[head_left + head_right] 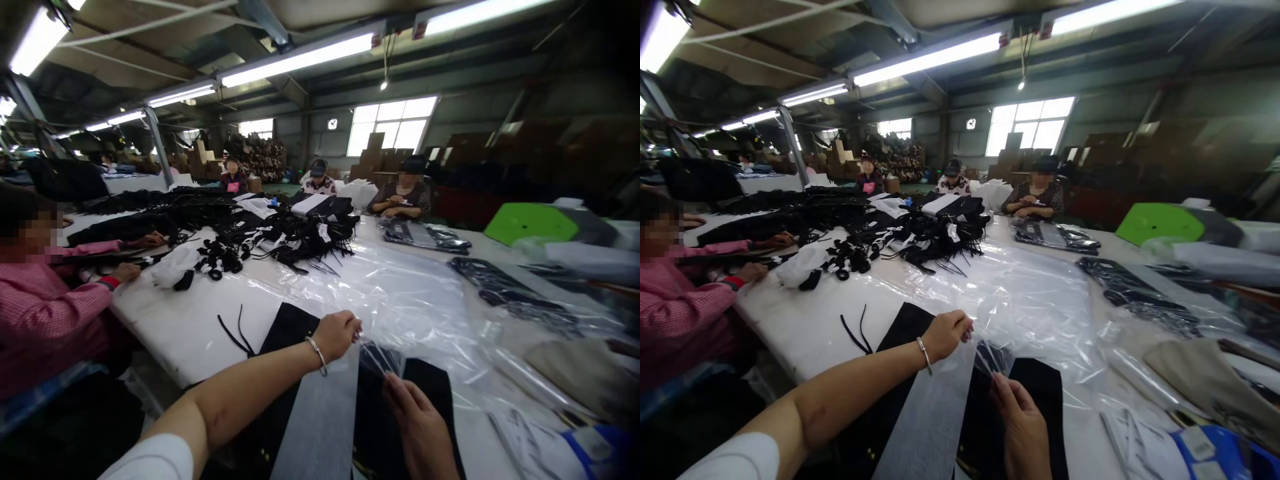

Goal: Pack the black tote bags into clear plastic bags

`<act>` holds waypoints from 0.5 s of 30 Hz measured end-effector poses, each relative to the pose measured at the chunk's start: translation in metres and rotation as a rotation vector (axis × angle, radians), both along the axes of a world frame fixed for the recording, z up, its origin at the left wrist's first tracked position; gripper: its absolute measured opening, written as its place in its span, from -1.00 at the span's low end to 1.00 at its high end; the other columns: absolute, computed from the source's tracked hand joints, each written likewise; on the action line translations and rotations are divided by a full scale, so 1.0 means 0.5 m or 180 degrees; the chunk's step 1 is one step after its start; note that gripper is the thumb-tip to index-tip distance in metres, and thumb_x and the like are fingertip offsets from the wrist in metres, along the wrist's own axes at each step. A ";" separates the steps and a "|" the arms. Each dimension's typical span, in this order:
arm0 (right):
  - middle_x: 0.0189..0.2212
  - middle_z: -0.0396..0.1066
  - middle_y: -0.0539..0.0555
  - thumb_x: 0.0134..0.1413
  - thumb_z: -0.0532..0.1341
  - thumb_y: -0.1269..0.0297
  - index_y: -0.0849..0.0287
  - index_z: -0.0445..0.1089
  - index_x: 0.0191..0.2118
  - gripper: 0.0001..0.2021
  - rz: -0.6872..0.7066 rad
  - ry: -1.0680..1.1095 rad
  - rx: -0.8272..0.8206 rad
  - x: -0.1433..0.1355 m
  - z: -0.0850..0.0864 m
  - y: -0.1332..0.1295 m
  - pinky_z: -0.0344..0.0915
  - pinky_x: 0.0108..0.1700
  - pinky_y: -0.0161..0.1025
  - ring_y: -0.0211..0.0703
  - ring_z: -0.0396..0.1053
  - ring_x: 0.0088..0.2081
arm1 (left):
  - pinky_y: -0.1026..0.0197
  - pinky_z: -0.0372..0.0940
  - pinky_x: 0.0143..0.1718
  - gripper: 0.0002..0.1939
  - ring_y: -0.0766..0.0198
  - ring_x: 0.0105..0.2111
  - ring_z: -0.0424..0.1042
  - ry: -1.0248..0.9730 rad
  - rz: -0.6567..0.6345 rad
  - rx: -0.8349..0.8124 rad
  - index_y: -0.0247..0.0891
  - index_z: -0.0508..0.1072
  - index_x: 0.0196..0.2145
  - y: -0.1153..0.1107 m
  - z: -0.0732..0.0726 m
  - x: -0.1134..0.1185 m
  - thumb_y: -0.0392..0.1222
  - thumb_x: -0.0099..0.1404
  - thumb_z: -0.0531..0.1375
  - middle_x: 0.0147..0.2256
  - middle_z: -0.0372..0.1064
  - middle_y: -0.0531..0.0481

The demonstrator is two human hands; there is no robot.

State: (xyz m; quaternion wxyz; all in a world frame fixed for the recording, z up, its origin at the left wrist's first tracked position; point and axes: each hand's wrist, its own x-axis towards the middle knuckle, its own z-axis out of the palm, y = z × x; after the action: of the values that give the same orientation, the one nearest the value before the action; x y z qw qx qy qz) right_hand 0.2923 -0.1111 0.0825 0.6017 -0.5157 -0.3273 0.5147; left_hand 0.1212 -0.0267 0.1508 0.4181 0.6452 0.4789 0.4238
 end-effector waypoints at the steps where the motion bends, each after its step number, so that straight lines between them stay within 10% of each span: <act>1: -0.33 0.51 0.02 -0.27 0.48 -0.01 0.14 0.55 -0.40 -0.65 -0.0049 0.0027 0.0002 0.005 -0.006 -0.001 0.52 -0.21 -0.32 -0.13 0.50 -0.26 | 0.24 0.25 -0.39 -0.71 0.32 -0.52 0.37 -0.0616 0.0087 -0.0415 -0.27 0.32 -0.46 0.012 0.007 0.002 -0.05 0.36 0.10 -0.51 0.36 0.00; 4: -0.25 0.54 0.10 -0.34 0.48 -0.04 0.13 0.54 -0.38 -0.60 -0.0069 0.0172 -0.0231 0.018 -0.011 -0.006 0.53 -0.29 -0.21 -0.03 0.53 -0.24 | 0.34 0.11 -0.56 -0.64 0.44 -0.65 0.20 -0.1926 0.0315 -0.1209 -0.26 0.23 -0.44 0.044 0.037 0.005 0.08 0.33 0.12 -0.58 0.19 0.14; 9: -0.41 0.54 0.21 -0.14 0.27 -0.32 0.16 0.48 -0.48 -0.46 0.1019 -0.0384 -0.0722 0.030 0.073 -0.048 0.40 -0.51 -0.18 0.01 0.51 -0.43 | 0.36 -0.13 -0.66 -0.69 0.49 -0.73 -0.05 -0.1935 0.0147 -0.0976 -0.27 0.29 -0.37 0.050 0.088 0.004 0.04 0.37 0.07 -0.65 0.02 0.23; 15: -0.03 0.48 0.18 -0.07 0.30 -0.14 0.02 0.46 0.04 -0.44 -0.0023 -0.3503 0.1608 0.057 0.179 -0.011 0.33 0.03 0.06 0.19 0.41 -0.02 | 0.31 0.21 -0.46 -0.65 0.34 -0.53 0.34 0.0398 -0.0380 0.0711 -0.23 0.49 -0.26 -0.079 0.093 0.023 0.04 0.42 0.02 -0.53 0.37 0.04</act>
State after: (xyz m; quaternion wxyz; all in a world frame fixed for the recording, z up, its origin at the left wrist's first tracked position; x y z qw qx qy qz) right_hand 0.3210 -0.1167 0.1722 0.4497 -0.5484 -0.7008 0.0767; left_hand 0.1325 -0.0663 0.1974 0.3375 0.7402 0.4146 0.4079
